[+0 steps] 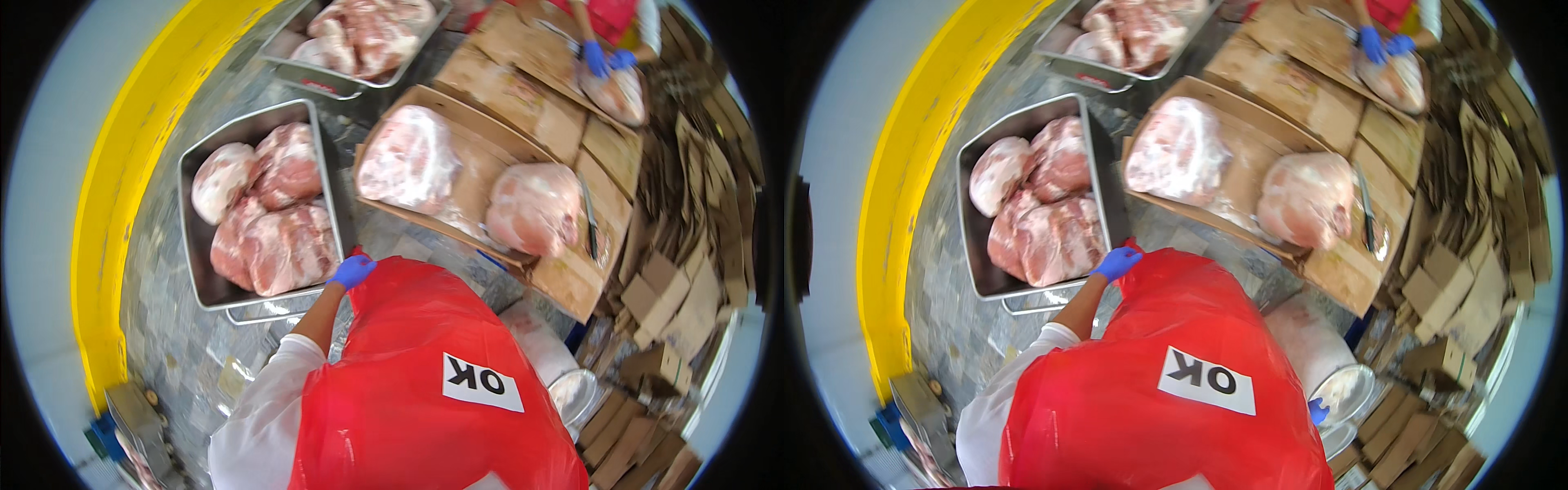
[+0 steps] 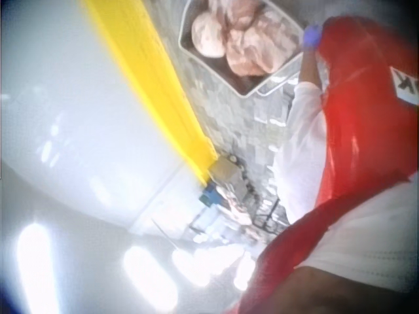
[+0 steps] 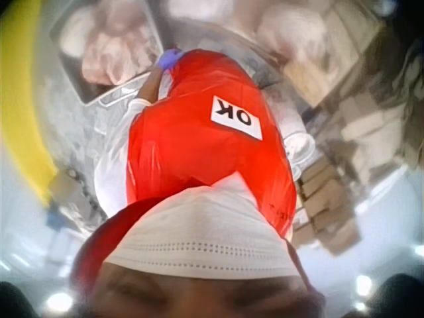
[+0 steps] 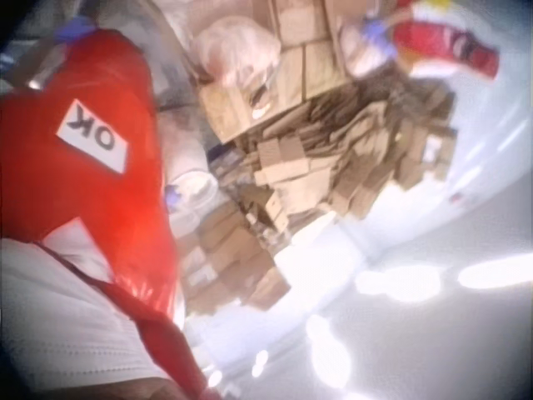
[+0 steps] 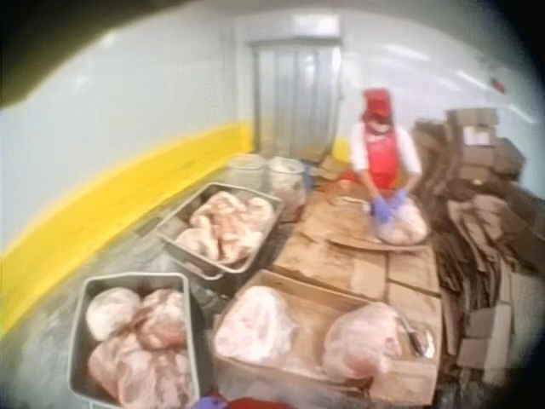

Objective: The person trims fat from large cuts of raw meat using a knife, then places the trimmed pieces into plastic bags and cardboard boxes. The work occurs at a stainless steel table with multiple trays and boxes nearby.

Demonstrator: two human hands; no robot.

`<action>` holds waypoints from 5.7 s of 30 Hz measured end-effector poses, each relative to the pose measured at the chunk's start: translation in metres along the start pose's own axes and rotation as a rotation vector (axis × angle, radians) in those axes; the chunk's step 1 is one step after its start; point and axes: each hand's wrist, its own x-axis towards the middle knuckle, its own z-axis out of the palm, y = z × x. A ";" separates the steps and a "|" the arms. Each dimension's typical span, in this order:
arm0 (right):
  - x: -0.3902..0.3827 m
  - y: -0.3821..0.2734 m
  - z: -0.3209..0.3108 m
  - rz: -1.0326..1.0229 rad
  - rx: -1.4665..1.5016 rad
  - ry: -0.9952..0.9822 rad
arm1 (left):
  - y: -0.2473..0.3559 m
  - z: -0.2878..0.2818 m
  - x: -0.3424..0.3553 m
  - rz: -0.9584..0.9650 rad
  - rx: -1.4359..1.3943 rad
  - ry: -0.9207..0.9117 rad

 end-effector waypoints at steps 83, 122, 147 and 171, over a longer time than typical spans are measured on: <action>0.083 -0.749 0.189 0.269 0.802 -1.490 | 0.255 0.094 0.237 -0.887 -1.056 -0.009; -0.104 -0.835 -0.012 -0.154 0.694 -1.831 | 0.206 -0.001 0.079 -0.170 -2.081 -0.019; -0.229 -0.808 -0.215 -1.306 0.000 -1.422 | -0.046 -0.106 -0.182 -0.120 -2.134 1.254; 0.015 -0.413 -0.114 -0.565 0.121 -1.053 | 0.059 -0.148 0.048 -0.221 -0.994 0.446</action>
